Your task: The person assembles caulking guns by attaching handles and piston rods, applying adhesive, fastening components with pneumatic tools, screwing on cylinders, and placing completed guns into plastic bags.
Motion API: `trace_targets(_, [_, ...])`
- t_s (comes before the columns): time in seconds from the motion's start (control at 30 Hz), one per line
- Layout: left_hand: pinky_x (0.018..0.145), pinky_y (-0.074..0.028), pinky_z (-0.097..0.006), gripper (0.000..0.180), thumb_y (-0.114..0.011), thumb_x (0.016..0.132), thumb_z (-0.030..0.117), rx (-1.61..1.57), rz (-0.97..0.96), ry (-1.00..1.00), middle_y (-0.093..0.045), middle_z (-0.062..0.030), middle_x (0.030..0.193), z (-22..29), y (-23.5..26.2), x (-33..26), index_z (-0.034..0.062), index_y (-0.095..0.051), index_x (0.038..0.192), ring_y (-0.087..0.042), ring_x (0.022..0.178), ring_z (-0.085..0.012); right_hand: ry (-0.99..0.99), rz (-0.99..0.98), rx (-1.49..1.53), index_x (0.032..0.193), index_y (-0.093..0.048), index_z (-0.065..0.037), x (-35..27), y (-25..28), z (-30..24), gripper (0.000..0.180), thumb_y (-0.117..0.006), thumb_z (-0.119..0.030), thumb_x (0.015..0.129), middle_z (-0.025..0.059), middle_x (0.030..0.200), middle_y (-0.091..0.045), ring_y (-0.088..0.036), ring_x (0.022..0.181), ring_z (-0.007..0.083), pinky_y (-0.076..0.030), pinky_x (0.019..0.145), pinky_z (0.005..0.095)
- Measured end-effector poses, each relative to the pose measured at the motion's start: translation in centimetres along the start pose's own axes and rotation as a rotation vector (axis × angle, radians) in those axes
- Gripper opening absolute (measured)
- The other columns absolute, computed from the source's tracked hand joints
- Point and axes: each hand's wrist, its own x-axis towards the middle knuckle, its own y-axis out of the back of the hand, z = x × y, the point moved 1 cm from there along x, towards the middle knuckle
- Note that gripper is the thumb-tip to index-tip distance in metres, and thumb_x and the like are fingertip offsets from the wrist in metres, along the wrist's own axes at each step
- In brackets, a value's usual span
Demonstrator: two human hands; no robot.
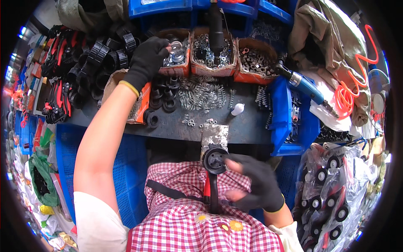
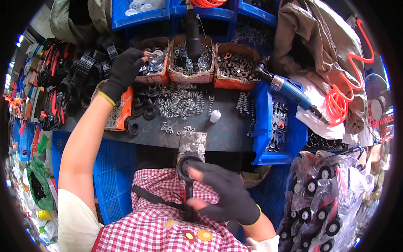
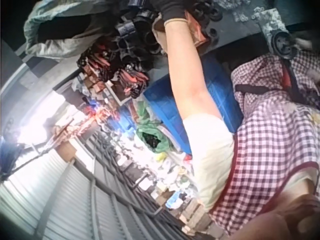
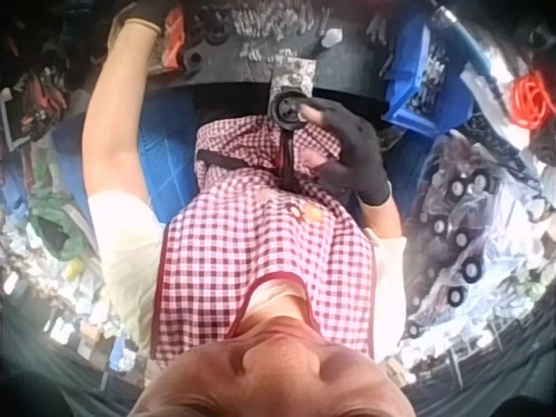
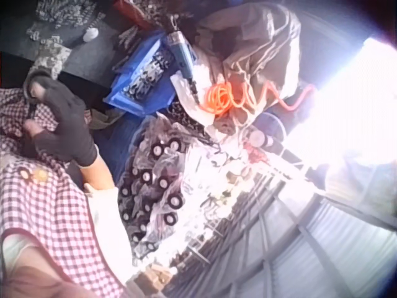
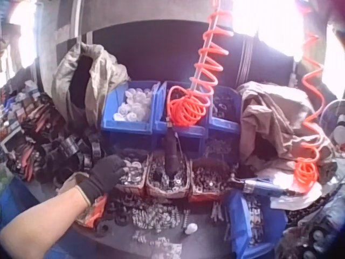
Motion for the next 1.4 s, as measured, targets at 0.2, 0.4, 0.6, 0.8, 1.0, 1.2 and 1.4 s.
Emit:
trace_targets(0.2, [0.072, -0.049, -0.026, 0.021, -0.051, 0.098, 0.022, -1.081, 0.256, 0.481, -0.063, -0.0011, 0.087, 11.6, -1.8, -9.3, 0.005, -0.062, 0.105, -0.059, 0.078, -0.0086, -0.211, 0.043, 0.015, 0.131, -0.049, 0.004, 0.0, -1.3, -0.2, 0.071, -0.082, -0.02, 0.073, 0.0261, 0.123, -0.058, -0.061, 0.11, 0.0352, -0.048, 0.094, 0.0393])
trace_targets(0.4, [0.064, -0.052, -0.024, 0.015, -0.049, 0.099, 0.017, -1.573, 0.214, 1.035, -0.065, -0.0045, 0.088, 20.0, -4.8, -17.5, 0.0054, -0.058, 0.103, -0.062, 0.072, -0.009, -0.187, 0.125, -0.035, 0.113, -0.061, 0.008, 1.9, -2.9, -1.8, 0.048, -0.077, -0.013, 0.073, 0.0249, 0.119, -0.061, -0.063, 0.108, 0.0343, -0.05, 0.092, 0.0406])
trace_targets(0.6, [0.063, -0.052, -0.025, 0.01, -0.05, 0.099, 0.013, -1.652, 0.218, 1.029, -0.065, -0.0066, 0.086, 20.7, -4.5, -17.7, 0.0047, -0.054, 0.097, -0.062, 0.071, -0.011, -0.213, 0.327, 0.022, 0.106, -0.065, 0.005, 2.0, -3.3, -2.1, 0.037, -0.074, -0.011, 0.074, 0.0252, 0.119, -0.06, -0.062, 0.109, 0.0333, -0.049, 0.091, 0.0407])
trace_targets(0.8, [0.057, -0.051, -0.024, 0.007, -0.05, 0.099, 0.011, -1.57, 0.326, 0.993, -0.066, -0.0101, 0.08, 20.8, -4.8, -17.0, 0.0042, -0.052, 0.098, -0.061, 0.065, -0.0108, -0.158, 0.311, -0.027, 0.107, -0.063, 0.004, 1.3, -3.1, -0.6, 0.038, -0.073, -0.012, 0.075, 0.022, 0.104, -0.066, -0.067, 0.093, 0.0344, -0.053, 0.08, 0.0362])
trace_targets(1.0, [0.056, -0.049, -0.026, 0.007, -0.06, 0.091, 0.006, -1.155, 0.142, 0.323, -0.067, -0.0065, 0.078, 19.5, -0.5, -17.7, 0.0035, -0.058, 0.097, -0.064, 0.065, -0.0136, -0.117, 0.143, -0.215, 0.112, -0.06, -0.002, 0.3, -1.2, 0.5, 0.044, -0.074, -0.013, 0.073, 0.0151, 0.098, -0.066, -0.067, 0.081, 0.0319, -0.053, 0.069, 0.0368])
trace_targets(1.2, [0.056, -0.055, -0.031, 0.012, -0.071, 0.078, 0.014, -0.593, 0.066, -0.513, -0.07, -0.0088, 0.106, 18.2, 0.8, -18.4, 0.0102, -0.063, 0.087, -0.069, 0.079, -0.022, -0.202, -0.627, -0.292, 0.113, -0.062, -0.009, 7.0, 3.6, 0.6, 0.038, -0.072, -0.014, 0.076, 0.0138, 0.089, -0.065, -0.065, 0.084, 0.0344, -0.052, 0.069, 0.0421])
trace_targets(1.4, [0.057, -0.054, -0.027, 0.017, -0.072, 0.072, 0.016, -0.432, 0.028, -0.653, -0.069, -0.0082, 0.107, 19.0, 1.5, -17.2, 0.0122, -0.063, 0.085, -0.067, 0.078, -0.0182, 0.134, -0.162, -1.15, 0.102, -0.068, -0.009, 21.4, 5.4, 10.2, 0.023, -0.062, -0.007, 0.079, 0.0118, 0.102, -0.064, -0.063, 0.095, 0.0313, -0.052, 0.086, 0.0437])
